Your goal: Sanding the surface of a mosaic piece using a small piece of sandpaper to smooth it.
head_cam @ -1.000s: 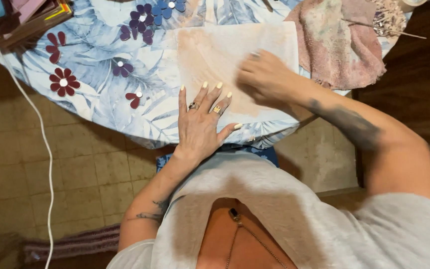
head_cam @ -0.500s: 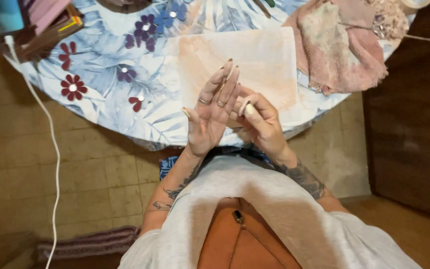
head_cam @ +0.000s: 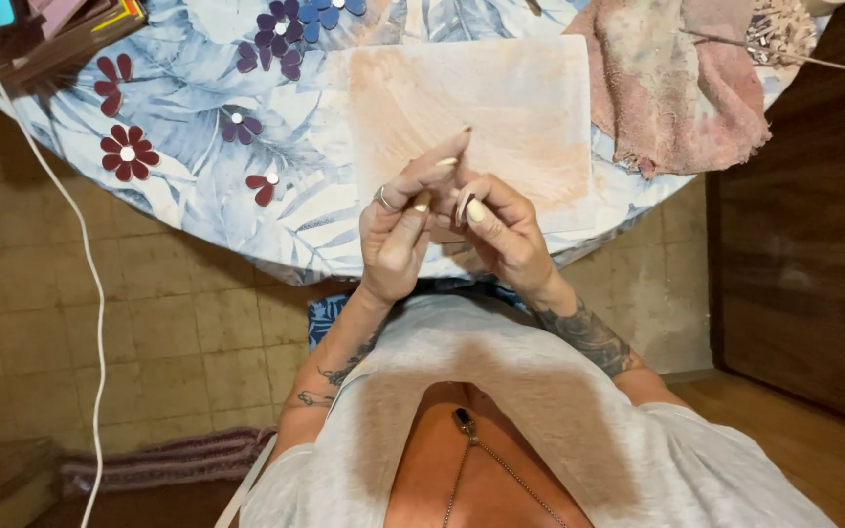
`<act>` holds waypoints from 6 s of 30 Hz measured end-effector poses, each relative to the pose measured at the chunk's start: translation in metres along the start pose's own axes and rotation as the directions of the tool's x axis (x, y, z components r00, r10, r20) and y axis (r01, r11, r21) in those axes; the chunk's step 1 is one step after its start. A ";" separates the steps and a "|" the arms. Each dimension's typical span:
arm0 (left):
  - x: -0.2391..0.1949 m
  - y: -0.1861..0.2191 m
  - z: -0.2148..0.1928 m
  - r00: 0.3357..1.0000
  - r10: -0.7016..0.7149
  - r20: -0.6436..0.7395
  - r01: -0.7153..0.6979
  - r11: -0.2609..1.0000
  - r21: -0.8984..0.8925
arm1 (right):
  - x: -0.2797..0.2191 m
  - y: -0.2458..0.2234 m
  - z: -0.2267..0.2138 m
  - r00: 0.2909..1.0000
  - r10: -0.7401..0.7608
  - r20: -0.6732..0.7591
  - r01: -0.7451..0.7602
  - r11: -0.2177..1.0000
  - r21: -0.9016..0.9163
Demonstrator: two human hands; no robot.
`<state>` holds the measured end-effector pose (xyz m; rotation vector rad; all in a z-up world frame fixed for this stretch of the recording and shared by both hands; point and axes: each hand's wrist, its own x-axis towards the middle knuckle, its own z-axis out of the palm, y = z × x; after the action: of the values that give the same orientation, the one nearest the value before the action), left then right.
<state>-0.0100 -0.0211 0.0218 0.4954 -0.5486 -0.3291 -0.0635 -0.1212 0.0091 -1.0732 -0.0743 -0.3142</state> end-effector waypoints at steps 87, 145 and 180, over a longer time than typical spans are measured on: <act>-0.017 0.006 -0.030 0.929 -0.364 0.060 -0.178 -0.299 0.938 | 0.042 -0.061 -0.121 0.610 0.617 0.497 0.729 -0.191 -0.658; -0.007 -0.001 -0.022 0.889 -0.445 0.110 -0.276 -0.328 0.903 | 0.021 -0.076 -0.119 0.713 0.396 0.578 0.701 -0.417 -0.579; 0.004 -0.010 0.000 0.980 0.194 0.043 -0.104 0.320 0.942 | 0.024 -0.012 -0.034 0.969 -0.224 0.102 0.209 0.533 -0.820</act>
<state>-0.0090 -0.0308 0.0185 1.6171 -0.6753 0.2692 -0.0468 -0.1613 0.0083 -2.0338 -0.0423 -0.6223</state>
